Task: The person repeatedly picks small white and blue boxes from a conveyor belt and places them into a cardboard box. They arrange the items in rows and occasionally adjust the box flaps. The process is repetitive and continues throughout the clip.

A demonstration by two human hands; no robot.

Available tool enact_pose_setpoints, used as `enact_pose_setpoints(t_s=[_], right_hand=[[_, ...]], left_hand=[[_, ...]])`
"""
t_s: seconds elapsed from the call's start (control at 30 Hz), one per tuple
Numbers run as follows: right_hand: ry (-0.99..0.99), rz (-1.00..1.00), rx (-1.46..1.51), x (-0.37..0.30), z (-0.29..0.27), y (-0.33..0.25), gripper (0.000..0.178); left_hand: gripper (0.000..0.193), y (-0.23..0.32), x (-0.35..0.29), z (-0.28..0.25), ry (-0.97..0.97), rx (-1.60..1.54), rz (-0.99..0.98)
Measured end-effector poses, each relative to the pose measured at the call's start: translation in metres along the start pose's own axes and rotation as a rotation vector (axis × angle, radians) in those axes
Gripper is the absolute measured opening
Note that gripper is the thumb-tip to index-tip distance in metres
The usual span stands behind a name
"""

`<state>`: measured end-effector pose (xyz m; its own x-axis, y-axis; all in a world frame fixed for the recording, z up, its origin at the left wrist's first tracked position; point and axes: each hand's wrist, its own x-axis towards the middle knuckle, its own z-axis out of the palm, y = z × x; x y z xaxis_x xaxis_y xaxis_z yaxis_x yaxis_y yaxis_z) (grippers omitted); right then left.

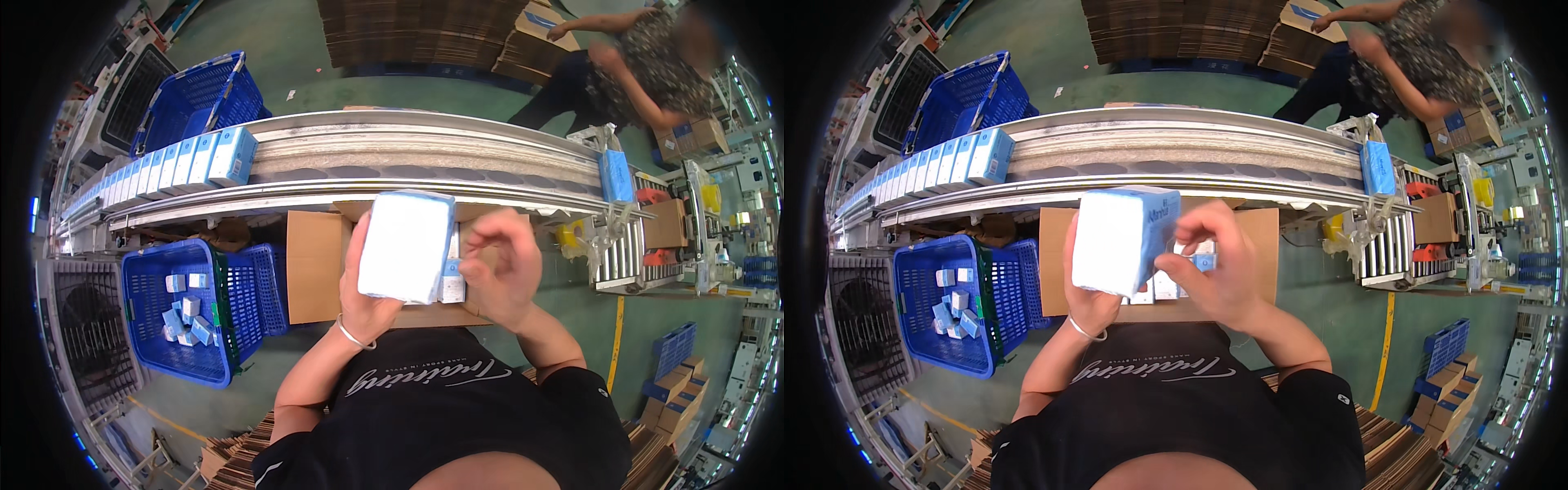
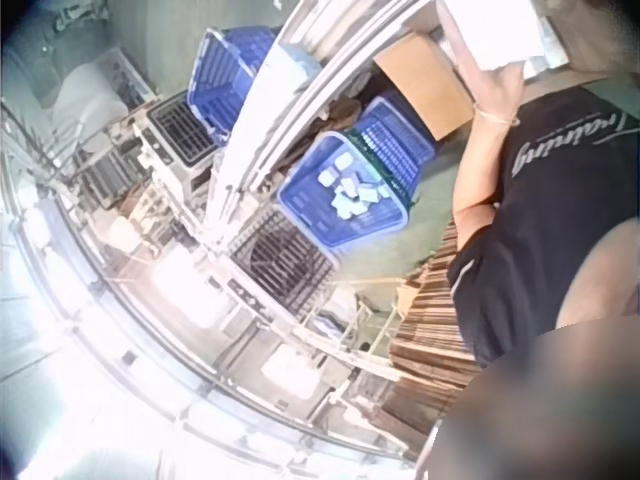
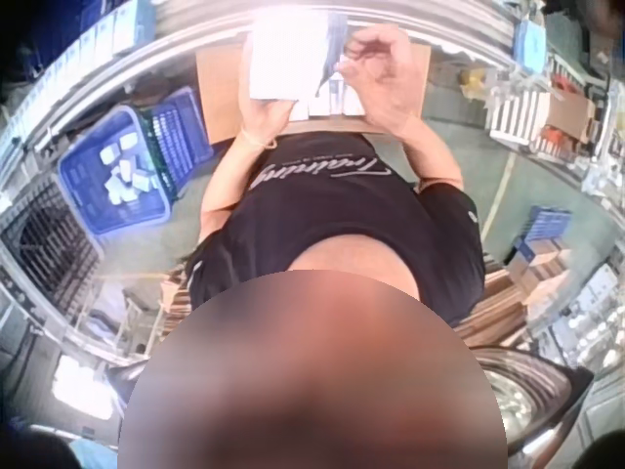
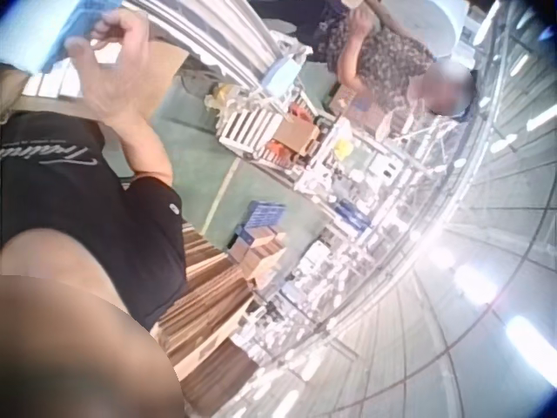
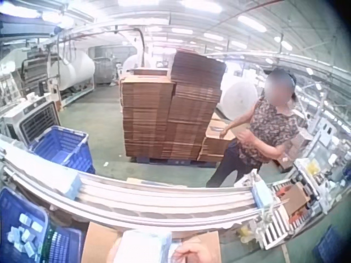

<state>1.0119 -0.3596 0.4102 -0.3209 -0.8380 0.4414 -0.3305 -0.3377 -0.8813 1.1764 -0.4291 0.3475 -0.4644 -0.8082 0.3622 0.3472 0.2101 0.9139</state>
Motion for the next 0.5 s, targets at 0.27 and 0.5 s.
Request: enact_pose_setpoints(t_s=[0.27, 0.5], right_hand=[[-0.143, 0.212, 0.473, 0.013, 0.019, 0.004, 0.025], [-0.169, 0.206, 0.393, 0.015, 0.023, 0.004, 0.020]], left_hand=[[0.081, 0.027, -0.001, -0.007, 0.004, 0.346, 0.035], [0.081, 0.034, -0.005, -0.009, 0.044, 0.417, -0.036]])
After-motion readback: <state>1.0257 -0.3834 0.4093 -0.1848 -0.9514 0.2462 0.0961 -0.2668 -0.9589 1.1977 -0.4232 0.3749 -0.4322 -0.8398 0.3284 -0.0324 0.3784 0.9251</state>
